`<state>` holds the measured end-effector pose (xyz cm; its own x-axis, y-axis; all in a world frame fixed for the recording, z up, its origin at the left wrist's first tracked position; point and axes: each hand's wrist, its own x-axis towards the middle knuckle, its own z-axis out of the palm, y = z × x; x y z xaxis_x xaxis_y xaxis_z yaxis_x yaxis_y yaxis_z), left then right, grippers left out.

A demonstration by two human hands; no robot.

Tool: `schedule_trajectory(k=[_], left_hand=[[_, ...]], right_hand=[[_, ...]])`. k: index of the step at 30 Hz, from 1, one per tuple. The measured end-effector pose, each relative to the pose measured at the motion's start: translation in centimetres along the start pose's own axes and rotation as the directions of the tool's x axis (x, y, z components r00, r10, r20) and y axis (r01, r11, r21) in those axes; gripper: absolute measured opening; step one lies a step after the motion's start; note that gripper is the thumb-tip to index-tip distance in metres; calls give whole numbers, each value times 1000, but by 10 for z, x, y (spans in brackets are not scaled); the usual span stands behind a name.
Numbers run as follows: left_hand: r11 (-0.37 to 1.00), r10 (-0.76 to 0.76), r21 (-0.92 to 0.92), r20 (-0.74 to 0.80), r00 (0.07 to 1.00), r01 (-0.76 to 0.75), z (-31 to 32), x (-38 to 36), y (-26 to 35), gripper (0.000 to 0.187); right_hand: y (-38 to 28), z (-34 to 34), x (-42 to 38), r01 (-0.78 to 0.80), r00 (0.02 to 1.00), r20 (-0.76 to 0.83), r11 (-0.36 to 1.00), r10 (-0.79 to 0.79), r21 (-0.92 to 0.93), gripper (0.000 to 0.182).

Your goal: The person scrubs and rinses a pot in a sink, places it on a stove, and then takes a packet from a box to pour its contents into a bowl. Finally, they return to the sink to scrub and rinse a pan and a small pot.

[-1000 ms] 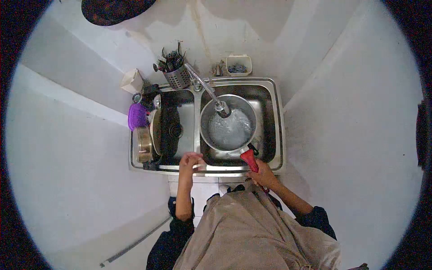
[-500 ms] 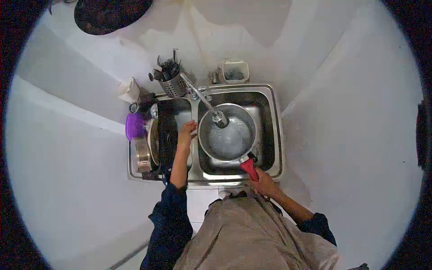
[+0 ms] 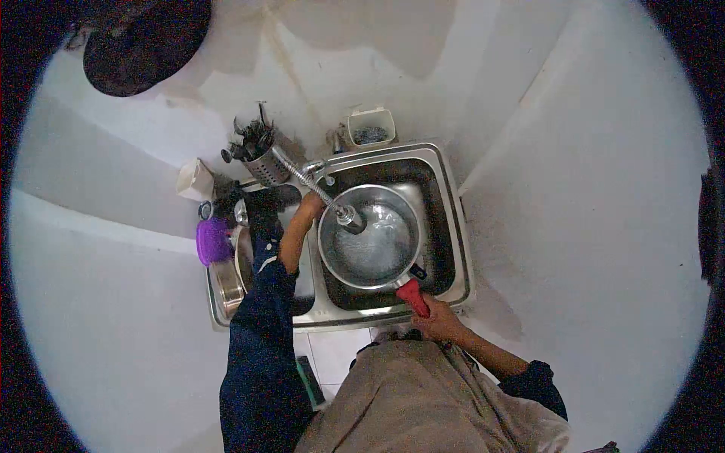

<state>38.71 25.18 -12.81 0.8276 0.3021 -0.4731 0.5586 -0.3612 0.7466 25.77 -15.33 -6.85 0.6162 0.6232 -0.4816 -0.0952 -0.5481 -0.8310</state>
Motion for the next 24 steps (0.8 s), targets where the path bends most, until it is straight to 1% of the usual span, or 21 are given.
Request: schedule_trajectory(k=[1, 4, 5, 7, 8, 10, 11, 13, 14, 16, 18, 19, 20, 22, 23, 24], left_hand=[[986, 13, -167, 1, 1000, -12, 4, -11, 16, 31], [969, 112, -222, 18, 994, -105, 9, 21, -11, 25], [975, 198, -121, 73, 977, -188, 6, 32, -25, 23], [973, 207, -127, 134, 969, -190, 5, 32, -12, 16], [973, 211, -130, 164, 963, -191, 5, 32, -6, 17], [935, 129, -348, 173, 976, -62, 9, 48, -14, 16], [893, 87, -451, 185, 979, 6, 12, 58, -20, 15], [760, 7, -634, 222, 975, 139, 18, 76, -34, 16], [673, -31, -711, 246, 969, 202, 20, 83, -40, 17], [624, -31, -746, 273, 962, 232, 21, 94, -50, 8], [574, -29, -777, 297, 954, 259, 20, 102, -56, 15], [572, 22, -795, 262, 965, 203, 17, 98, -45, 18], [567, 72, -811, 227, 971, 147, 11, 93, -34, 22], [545, 166, -837, 156, 974, 41, -6, 70, 9, 29], [529, 209, -849, 118, 971, -10, -12, 60, 25, 33], [506, 256, -860, 78, 964, -65, -13, 56, 34, 37]], right_hand=[[3, 1, 2, 36, 999, -17, 999, -36, -24, 40], [-11, -3, -1, -33, 999, -21, 998, 32, -57, 40], [-8, -1, 0, -5, 999, -41, 997, 1, -83, 41], [-1, 1, 1, 51, 995, -73, 989, -61, -140, 46], [1, 0, 2, 51, 997, -51, 993, -57, -109, 45], [-1, -3, 1, 50, 999, -3, 998, -50, -48, 43], [0, -3, 2, 31, 999, -8, 997, -32, -77, 42], [3, -1, 3, -7, 1000, -16, 991, 5, -136, 41], [5, -2, 4, 10, 1000, -20, 994, -13, -113, 42], [5, -3, 4, 47, 998, -27, 997, -49, -66, 44], [-6, -8, 1, -41, 999, 20, 999, 40, 23, 45], [-13, -13, -1, -84, 996, 46, 994, 82, 66, 46], [-16, -17, -1, -73, 996, 52, 997, 72, 27, 46], [-20, -20, -1, -55, 996, 69, 997, 58, -50, 46], [-7, -13, 2, 66, 998, -16, 994, -67, -84, 45], [18, -2, 9, 182, 976, -96, 974, -196, -133, 45]])
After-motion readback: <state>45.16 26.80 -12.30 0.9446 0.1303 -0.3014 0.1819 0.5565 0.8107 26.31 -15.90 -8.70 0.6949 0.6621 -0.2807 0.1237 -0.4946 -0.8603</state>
